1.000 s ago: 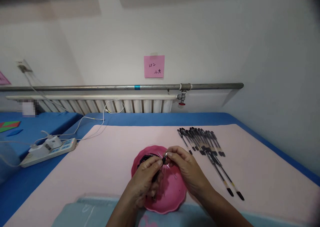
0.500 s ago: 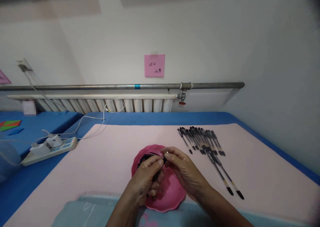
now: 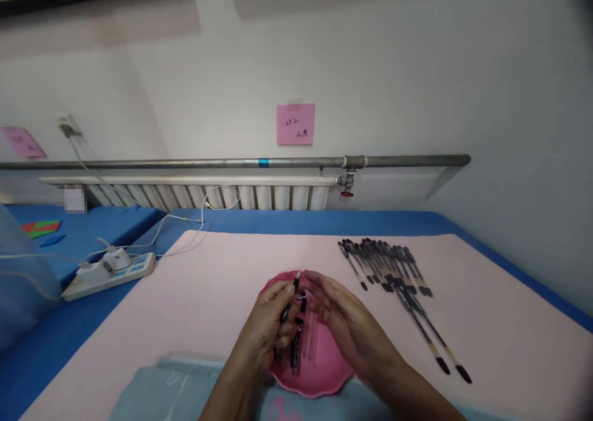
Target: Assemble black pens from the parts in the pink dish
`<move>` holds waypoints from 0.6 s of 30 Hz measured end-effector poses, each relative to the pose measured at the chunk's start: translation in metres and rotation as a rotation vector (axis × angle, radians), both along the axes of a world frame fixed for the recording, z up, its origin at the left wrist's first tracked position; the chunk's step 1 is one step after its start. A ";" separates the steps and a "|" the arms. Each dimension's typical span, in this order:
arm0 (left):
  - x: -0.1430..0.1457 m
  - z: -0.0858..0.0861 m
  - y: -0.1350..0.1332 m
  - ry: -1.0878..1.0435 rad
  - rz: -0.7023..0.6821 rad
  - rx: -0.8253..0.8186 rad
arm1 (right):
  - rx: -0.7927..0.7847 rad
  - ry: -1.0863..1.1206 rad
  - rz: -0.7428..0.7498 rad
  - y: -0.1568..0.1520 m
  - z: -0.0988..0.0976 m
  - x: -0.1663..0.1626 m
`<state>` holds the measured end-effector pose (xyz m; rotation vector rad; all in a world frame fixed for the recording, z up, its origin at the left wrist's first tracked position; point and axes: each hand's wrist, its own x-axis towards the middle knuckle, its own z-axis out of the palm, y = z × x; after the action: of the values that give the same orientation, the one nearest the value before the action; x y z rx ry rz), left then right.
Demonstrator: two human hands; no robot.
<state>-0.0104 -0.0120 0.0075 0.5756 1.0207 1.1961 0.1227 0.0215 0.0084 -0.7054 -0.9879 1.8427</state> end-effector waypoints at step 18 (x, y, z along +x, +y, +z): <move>0.000 0.008 -0.006 -0.047 -0.193 -0.084 | 0.009 -0.054 0.030 0.003 0.001 0.001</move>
<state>-0.0105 -0.0176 0.0155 0.5638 0.9481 0.9875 0.1232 0.0245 0.0094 -0.7420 -1.0465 1.8522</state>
